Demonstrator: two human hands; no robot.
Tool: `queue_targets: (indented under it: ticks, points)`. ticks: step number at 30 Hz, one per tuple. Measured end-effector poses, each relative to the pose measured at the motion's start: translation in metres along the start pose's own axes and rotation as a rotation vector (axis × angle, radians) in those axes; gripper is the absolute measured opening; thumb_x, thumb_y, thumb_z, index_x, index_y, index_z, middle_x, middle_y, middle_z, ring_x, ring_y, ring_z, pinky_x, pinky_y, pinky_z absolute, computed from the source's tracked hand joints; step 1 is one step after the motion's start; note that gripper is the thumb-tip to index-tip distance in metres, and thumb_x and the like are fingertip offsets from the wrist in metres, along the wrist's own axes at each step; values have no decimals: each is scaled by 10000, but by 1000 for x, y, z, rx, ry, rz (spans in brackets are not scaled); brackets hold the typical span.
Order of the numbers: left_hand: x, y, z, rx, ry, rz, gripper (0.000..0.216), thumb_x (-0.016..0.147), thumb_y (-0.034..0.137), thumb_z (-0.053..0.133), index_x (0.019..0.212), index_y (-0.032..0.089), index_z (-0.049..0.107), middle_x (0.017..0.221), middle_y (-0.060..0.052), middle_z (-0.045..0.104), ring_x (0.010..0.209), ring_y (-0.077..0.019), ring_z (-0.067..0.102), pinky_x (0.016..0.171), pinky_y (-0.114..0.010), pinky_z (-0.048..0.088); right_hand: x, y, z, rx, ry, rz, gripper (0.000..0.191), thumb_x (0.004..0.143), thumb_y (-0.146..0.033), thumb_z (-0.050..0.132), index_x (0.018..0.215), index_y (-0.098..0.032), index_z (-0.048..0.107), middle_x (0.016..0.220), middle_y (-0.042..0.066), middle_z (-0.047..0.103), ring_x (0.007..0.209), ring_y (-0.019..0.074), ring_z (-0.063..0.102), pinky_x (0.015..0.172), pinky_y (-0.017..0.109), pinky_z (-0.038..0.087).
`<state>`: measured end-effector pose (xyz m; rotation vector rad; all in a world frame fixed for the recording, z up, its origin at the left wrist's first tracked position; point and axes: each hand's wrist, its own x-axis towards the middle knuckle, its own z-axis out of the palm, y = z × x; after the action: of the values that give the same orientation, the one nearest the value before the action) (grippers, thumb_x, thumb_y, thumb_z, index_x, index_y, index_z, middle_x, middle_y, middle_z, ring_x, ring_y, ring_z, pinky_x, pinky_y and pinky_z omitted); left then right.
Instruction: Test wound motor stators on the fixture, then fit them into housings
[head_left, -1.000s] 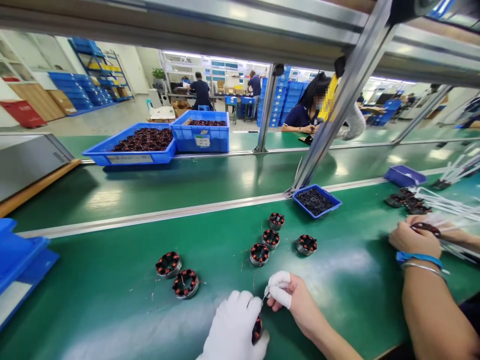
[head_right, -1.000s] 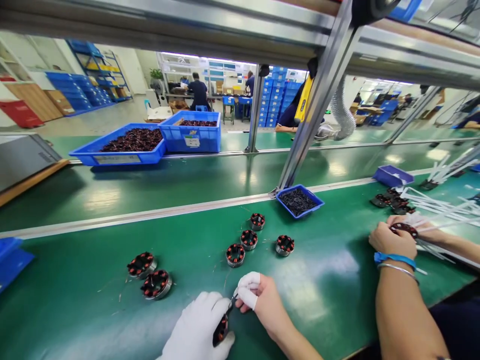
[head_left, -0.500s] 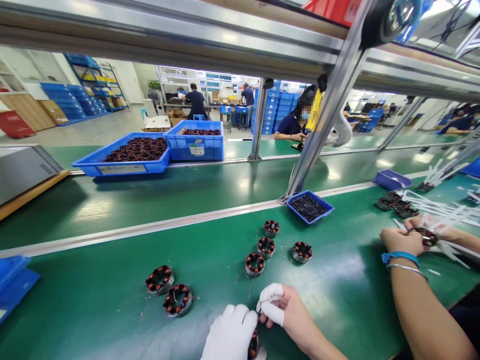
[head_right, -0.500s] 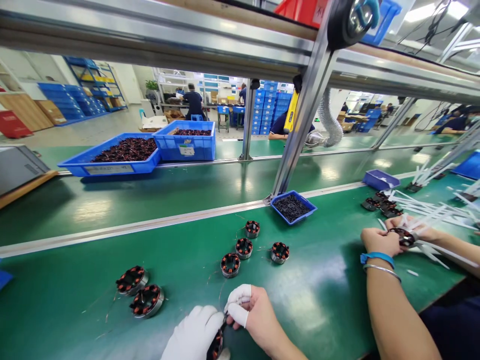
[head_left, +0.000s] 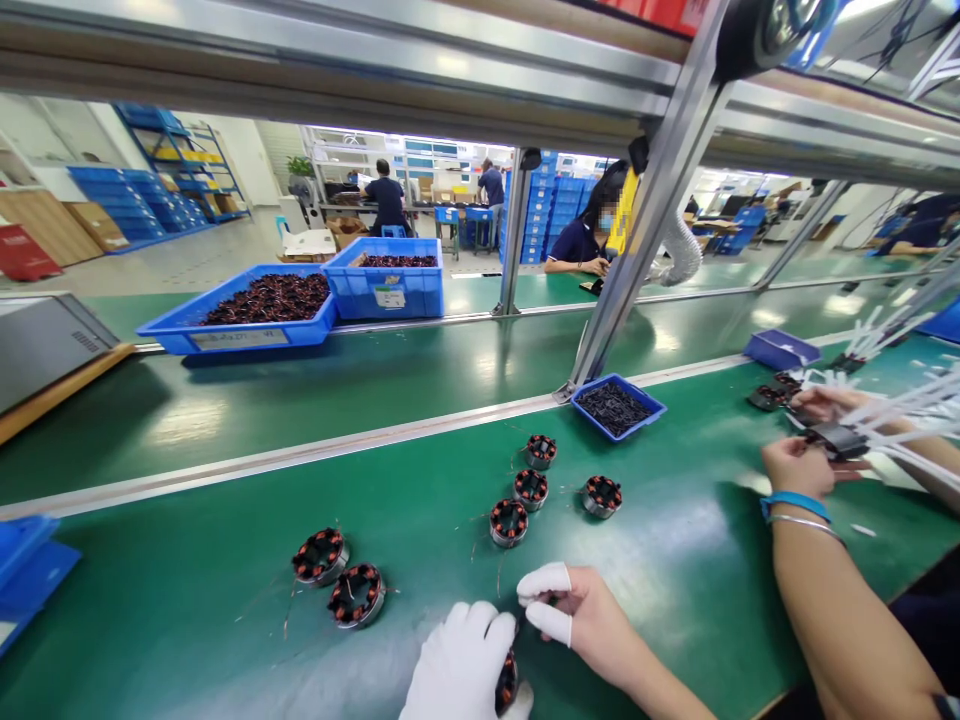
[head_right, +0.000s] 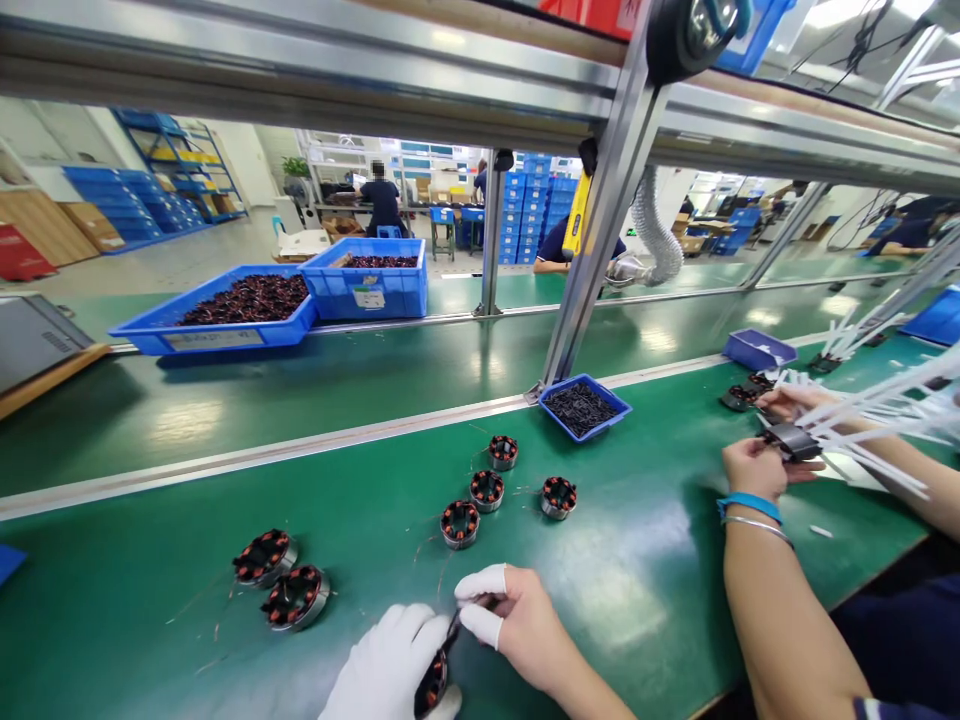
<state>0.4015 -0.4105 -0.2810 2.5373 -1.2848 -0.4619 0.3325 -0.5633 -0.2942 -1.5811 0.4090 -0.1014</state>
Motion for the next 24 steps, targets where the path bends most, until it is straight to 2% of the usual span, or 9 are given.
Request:
queue_targets:
  ticks: [4, 8, 11, 15, 18, 21, 24]
  points:
    - [-1, 0, 2, 4, 21, -5, 277, 666, 260, 533, 937, 249, 592, 961, -37, 592, 875, -221, 512, 677, -303, 389, -7, -9, -7, -340, 26, -231, 167, 740, -219, 581, 867, -225, 690, 859, 55, 635, 679, 125, 570, 562, 222, 475]
    - [-1, 0, 2, 5, 38, -10, 237, 665, 259, 531, 892, 241, 596, 929, -34, 594, 859, -217, 516, 682, -304, 392, -8, -9, -4, -600, -10, -536, 213, 813, -180, 514, 956, -235, 661, 892, 59, 646, 805, 140, 588, 695, 239, 490]
    - [0, -1, 2, 5, 21, -5, 236, 663, 261, 533, 887, 236, 603, 930, -35, 597, 861, -216, 518, 680, -299, 397, -7, -4, -1, -760, 17, -666, 207, 845, -166, 466, 919, -220, 651, 870, 56, 646, 791, 140, 582, 682, 232, 480]
    - [-1, -1, 3, -16, -21, -30, 360, 651, 240, 527, 1005, 233, 591, 973, -52, 600, 916, -235, 519, 743, -318, 414, -3, 3, 5, -929, 61, -693, 247, 852, -128, 390, 864, -190, 629, 776, 62, 610, 711, 153, 544, 613, 243, 451]
    - [-2, 1, 3, -15, -22, -146, 644, 612, 211, 536, 1248, 188, 433, 975, -82, 590, 904, -236, 535, 762, -318, 417, 1, 8, 17, -959, 90, -659, 244, 833, -115, 383, 816, -178, 619, 728, 65, 581, 689, 162, 521, 610, 253, 435]
    - [-3, 1, 4, 12, 18, -246, 810, 594, 204, 548, 1352, 153, 266, 914, -74, 582, 809, -206, 565, 717, -282, 422, 7, 11, 31, -897, 86, -608, 238, 807, -112, 392, 751, -179, 613, 717, 62, 583, 676, 157, 518, 605, 247, 424]
    - [-3, -3, 4, 37, 79, -240, 750, 656, 175, 502, 1364, 173, 252, 872, -62, 596, 762, -189, 591, 651, -252, 431, 11, 7, 37, -745, 39, -513, 219, 773, -125, 432, 657, -175, 610, 665, 39, 585, 625, 133, 506, 574, 225, 405]
